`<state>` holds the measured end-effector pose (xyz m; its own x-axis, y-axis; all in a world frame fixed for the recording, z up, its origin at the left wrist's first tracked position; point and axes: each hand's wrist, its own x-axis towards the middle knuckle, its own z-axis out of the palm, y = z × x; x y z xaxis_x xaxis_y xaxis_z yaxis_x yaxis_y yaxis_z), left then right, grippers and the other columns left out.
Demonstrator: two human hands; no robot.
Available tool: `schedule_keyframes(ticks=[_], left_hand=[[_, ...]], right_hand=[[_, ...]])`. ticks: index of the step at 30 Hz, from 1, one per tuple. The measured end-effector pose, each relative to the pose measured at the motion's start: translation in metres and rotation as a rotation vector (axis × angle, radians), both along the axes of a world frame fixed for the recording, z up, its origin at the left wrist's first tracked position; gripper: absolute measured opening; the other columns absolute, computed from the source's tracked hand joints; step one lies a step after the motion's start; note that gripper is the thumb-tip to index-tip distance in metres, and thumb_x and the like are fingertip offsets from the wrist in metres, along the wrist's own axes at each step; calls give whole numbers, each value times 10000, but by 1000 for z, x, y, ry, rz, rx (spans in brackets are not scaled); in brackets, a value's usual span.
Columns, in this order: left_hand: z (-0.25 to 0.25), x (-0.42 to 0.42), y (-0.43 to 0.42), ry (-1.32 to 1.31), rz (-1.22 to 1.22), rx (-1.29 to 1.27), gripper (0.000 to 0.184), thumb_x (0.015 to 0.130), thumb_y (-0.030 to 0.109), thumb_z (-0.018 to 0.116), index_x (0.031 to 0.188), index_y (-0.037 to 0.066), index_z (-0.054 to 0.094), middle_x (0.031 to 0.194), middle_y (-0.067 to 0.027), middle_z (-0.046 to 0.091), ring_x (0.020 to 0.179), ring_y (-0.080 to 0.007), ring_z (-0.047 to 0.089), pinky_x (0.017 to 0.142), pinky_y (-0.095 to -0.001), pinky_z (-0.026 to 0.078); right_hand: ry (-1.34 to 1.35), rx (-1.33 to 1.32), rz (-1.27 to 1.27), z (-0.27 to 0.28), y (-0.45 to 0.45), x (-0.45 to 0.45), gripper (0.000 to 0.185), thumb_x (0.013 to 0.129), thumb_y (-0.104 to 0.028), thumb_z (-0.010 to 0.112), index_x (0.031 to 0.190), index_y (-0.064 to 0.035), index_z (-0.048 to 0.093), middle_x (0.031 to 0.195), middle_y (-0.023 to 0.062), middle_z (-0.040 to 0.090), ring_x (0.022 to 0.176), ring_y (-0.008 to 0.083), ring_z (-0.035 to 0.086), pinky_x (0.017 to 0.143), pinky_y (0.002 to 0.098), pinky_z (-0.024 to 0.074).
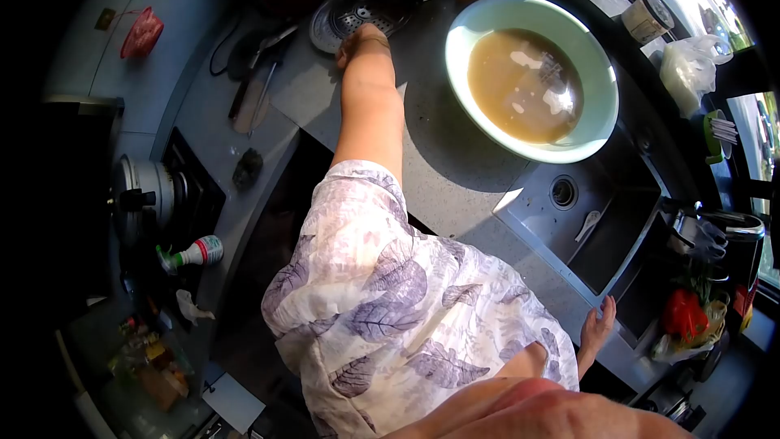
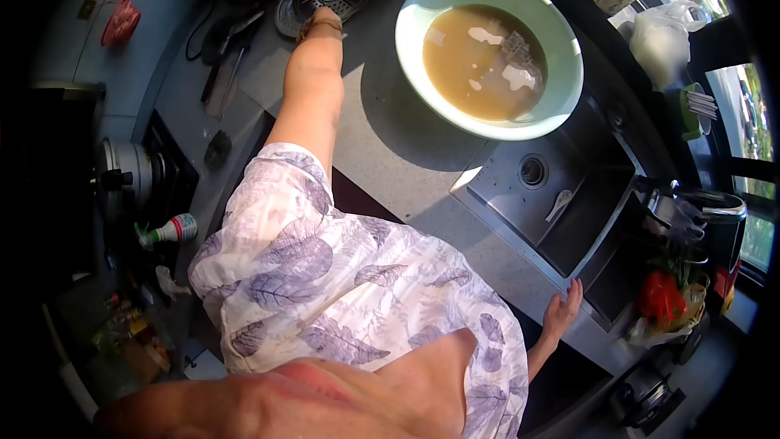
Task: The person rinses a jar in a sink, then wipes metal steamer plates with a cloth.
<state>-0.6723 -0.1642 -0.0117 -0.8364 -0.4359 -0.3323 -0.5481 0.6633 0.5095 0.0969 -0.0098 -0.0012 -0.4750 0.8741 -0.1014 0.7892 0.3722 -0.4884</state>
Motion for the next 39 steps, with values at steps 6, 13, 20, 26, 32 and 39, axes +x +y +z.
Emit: schedule_keyframes(ticks=[6,13,20,26,32,39], left_hand=[[-2,-5,7,82,110,65,637,791,143,579,1300,-97,279,1328,-259,386,1169,-287,481,1004,-329,362],[-3,-11,-3,426,466,344,666,768,103,602,1294,-121,258,1323,-278,382,1184,-295,467,1006,-328,363],[27,130,-105,932,348,856,550,639,-103,631,1118,-57,364,1133,-228,489,977,-266,563,851,-386,484],[90,376,-168,720,20,1023,356,698,-120,653,982,-53,449,981,-147,572,881,-217,586,800,-329,483],[84,543,-117,486,-161,1151,326,723,-88,656,984,-1,481,944,-109,594,838,-183,591,801,-310,484],[77,607,-64,423,-298,1219,307,727,-66,677,949,14,481,912,-71,585,820,-132,561,791,-257,455]], right_hand=[[42,-38,30,-5,11,-12,425,804,13,513,1226,-29,485,1304,157,430,1025,262,544,751,295,501],[165,137,354,2,42,-66,453,798,39,523,1244,-14,463,1295,165,437,1046,257,540,788,278,487],[388,265,549,14,69,-156,361,784,-10,596,1141,-27,552,1032,170,591,954,230,584,844,306,446],[603,-612,468,17,27,-163,394,847,-191,591,1176,15,523,1025,115,622,916,180,597,742,265,488],[784,-1371,542,22,15,-111,587,901,-342,501,1335,8,318,1215,165,505,1053,236,542,707,350,551],[687,-1253,445,3,27,-46,293,841,-222,624,1049,-26,556,852,59,640,651,131,621,543,265,535]])
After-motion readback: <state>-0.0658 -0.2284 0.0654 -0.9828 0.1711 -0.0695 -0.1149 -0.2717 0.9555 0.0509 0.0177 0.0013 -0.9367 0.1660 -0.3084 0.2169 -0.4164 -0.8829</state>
